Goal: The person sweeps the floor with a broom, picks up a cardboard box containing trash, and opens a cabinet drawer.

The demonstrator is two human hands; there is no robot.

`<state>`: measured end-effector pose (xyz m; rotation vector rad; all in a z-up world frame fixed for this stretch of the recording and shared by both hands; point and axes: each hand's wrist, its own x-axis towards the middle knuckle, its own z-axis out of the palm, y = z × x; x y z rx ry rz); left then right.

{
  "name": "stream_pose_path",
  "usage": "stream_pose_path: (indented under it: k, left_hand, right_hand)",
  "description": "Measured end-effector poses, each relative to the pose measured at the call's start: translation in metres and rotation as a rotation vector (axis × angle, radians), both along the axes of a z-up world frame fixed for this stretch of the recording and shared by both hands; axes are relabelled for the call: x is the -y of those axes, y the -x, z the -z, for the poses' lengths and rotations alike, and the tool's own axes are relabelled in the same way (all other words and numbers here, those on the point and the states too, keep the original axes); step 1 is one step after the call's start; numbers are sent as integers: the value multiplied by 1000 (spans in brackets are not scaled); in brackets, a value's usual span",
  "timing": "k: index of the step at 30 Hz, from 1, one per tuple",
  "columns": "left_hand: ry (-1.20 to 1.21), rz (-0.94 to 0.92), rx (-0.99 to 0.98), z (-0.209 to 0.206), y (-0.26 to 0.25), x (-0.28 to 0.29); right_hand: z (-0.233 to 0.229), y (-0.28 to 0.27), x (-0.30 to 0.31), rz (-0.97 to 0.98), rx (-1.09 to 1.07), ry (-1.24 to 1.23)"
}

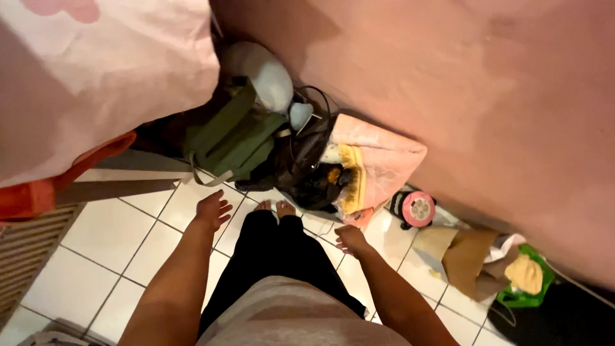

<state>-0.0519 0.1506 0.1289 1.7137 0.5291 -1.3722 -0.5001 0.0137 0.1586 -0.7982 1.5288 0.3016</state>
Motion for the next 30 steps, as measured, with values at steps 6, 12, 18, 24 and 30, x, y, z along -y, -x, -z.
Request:
stream_pose_path:
  k: [6,12,18,24,30]
  left_hand:
    - [-49,-53,-1,-3,11,22]
    - [-77,315,-40,-23,85,77]
    - [21,637,-135,-22,117,96]
    - [-117,727,-167,22,124,115]
    - [-91,990,19,35,158,132]
  right_hand:
    - [-1,-28,3,285,52,-38]
    - [-14,-89,3,537,323,22]
    - [-28,-60,-39,668,238,160]
    - [-23,14,-149,880,47,135]
    - [-40,48,-268,909,-204,-57]
